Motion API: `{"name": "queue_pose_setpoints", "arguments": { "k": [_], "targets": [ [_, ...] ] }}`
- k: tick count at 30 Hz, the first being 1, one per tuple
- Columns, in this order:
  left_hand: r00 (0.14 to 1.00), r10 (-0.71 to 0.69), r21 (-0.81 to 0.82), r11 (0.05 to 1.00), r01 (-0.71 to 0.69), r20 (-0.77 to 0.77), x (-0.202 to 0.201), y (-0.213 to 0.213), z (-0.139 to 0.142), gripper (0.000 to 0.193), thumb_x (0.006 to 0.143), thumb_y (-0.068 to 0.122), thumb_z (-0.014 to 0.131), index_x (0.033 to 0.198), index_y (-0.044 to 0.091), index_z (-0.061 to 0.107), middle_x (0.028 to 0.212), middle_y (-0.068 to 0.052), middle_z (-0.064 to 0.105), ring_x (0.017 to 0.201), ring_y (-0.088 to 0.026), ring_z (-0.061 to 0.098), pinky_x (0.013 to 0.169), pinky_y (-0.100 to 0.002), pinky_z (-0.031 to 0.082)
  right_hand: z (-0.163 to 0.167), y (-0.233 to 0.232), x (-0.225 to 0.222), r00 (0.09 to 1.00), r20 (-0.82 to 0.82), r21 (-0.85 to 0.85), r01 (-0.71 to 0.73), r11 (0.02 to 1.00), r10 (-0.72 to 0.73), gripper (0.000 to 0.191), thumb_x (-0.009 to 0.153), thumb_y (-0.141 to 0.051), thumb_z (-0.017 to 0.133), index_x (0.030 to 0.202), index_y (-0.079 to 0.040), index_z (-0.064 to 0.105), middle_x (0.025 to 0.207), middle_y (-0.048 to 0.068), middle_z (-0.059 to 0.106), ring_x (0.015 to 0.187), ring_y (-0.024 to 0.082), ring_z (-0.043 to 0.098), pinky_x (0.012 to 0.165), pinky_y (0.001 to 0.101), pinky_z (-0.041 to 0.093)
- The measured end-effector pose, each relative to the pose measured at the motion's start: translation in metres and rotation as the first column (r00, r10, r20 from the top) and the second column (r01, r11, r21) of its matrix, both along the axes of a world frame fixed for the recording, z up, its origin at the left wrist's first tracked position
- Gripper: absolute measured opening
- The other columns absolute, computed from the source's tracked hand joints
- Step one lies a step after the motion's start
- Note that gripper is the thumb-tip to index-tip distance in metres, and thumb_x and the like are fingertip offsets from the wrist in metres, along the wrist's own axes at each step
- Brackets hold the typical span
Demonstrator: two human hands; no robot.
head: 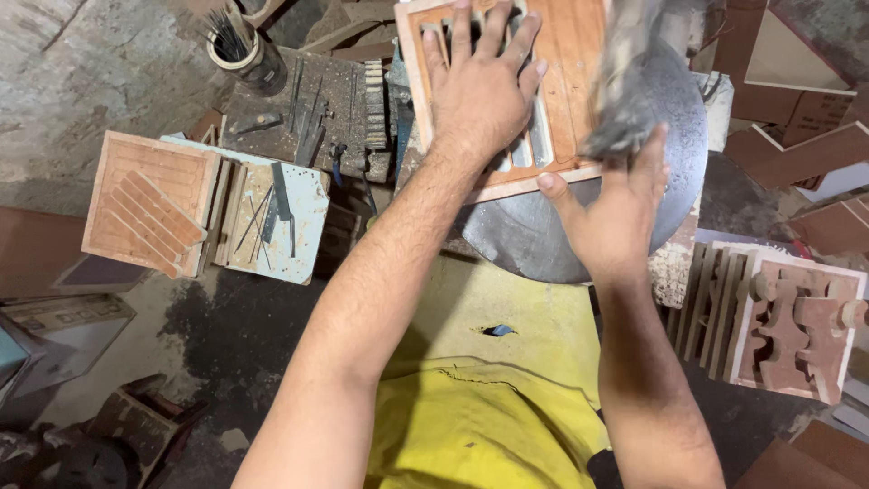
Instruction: The person cuts slotted openings into wooden frame panels using a scroll saw, guiding each panel against the moving blade with both hands. They rotate and reposition the panels to cut multiple slots, then set finished panels aside and pick up new ones.
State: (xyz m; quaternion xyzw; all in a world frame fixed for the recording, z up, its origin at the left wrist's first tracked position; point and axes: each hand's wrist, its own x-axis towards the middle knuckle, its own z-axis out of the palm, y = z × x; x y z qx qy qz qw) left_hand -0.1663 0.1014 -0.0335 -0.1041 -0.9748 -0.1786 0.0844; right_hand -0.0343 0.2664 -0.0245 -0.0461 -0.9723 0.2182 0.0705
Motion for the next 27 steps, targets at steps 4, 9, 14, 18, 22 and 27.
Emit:
{"name": "queue_pose_setpoints", "arguments": {
  "k": [4, 9, 14, 18, 22, 27],
  "targets": [
    [0.998, -0.016, -0.077, 0.997, 0.021, 0.062, 0.001, -0.001, 0.010, 0.058, 0.105, 0.053, 0.054, 0.156, 0.029, 0.043, 0.164, -0.010, 0.032, 0.153, -0.045, 0.017, 0.118, -0.079, 0.011, 0.007, 0.007, -0.004, 0.998, 0.002, -0.040, -0.068, 0.997, 0.068, 0.093, 0.089, -0.058, 0.080, 0.154, 0.001, 0.051, 0.166, 0.033, 0.027, 0.158, 0.048, 0.022, 0.128, 0.0600, 0.012],
    [0.922, -0.353, 0.009, 0.934, 0.357, 0.159, -0.008, -0.007, 0.028, 0.057, 0.099, 0.048, 0.060, 0.153, 0.034, 0.046, 0.164, -0.005, 0.031, 0.153, -0.045, 0.009, 0.115, -0.081, 0.003, 0.012, 0.017, -0.015, 0.992, 0.008, -0.041, -0.126, 0.991, 0.126, 0.086, 0.082, -0.057, 0.082, 0.146, -0.003, 0.059, 0.165, 0.033, 0.029, 0.155, 0.048, 0.024, 0.126, 0.0562, 0.015],
    [0.817, -0.551, 0.040, 0.832, 0.553, 0.168, -0.020, -0.005, 0.034, 0.049, 0.097, 0.047, 0.064, 0.145, 0.039, 0.057, 0.167, 0.003, 0.030, 0.157, -0.040, 0.005, 0.121, -0.077, 0.001, 0.011, 0.029, -0.030, 0.976, -0.051, -0.078, -0.214, 0.974, 0.211, 0.093, 0.076, -0.057, 0.084, 0.145, -0.001, 0.057, 0.164, 0.033, 0.030, 0.154, 0.046, 0.026, 0.125, 0.0535, 0.016],
    [0.783, -0.615, 0.026, 0.787, 0.616, 0.094, -0.022, -0.005, 0.027, 0.044, 0.102, 0.048, 0.059, 0.145, 0.038, 0.058, 0.169, 0.003, 0.027, 0.156, -0.039, 0.006, 0.120, -0.077, 0.001, 0.007, 0.043, -0.036, 0.973, 0.078, -0.056, -0.213, 0.975, 0.217, 0.111, 0.074, -0.060, 0.084, 0.158, 0.000, 0.044, 0.159, 0.022, 0.047, 0.152, 0.039, 0.031, 0.127, 0.0513, 0.015],
    [0.777, -0.620, -0.097, 0.771, 0.629, 0.110, -0.021, -0.007, 0.023, 0.044, 0.104, 0.050, 0.052, 0.146, 0.038, 0.056, 0.169, 0.002, 0.024, 0.156, -0.039, 0.007, 0.119, -0.077, 0.001, 0.004, 0.053, -0.043, 0.951, 0.173, -0.003, -0.258, 0.966, 0.255, 0.098, 0.077, -0.062, 0.081, 0.149, -0.003, 0.052, 0.155, 0.018, 0.051, 0.156, 0.032, 0.030, 0.130, 0.0520, 0.008],
    [0.808, -0.582, -0.087, 0.803, 0.589, 0.092, -0.008, -0.008, 0.024, 0.048, 0.105, 0.050, 0.049, 0.153, 0.043, 0.047, 0.168, 0.000, 0.026, 0.156, -0.038, 0.015, 0.122, -0.074, 0.006, 0.006, 0.055, -0.036, 0.955, 0.074, -0.041, -0.283, 0.958, 0.286, 0.085, 0.077, -0.062, 0.077, 0.142, -0.009, 0.062, 0.164, 0.024, 0.037, 0.156, 0.039, 0.023, 0.124, 0.0572, 0.006]
  ]
}}
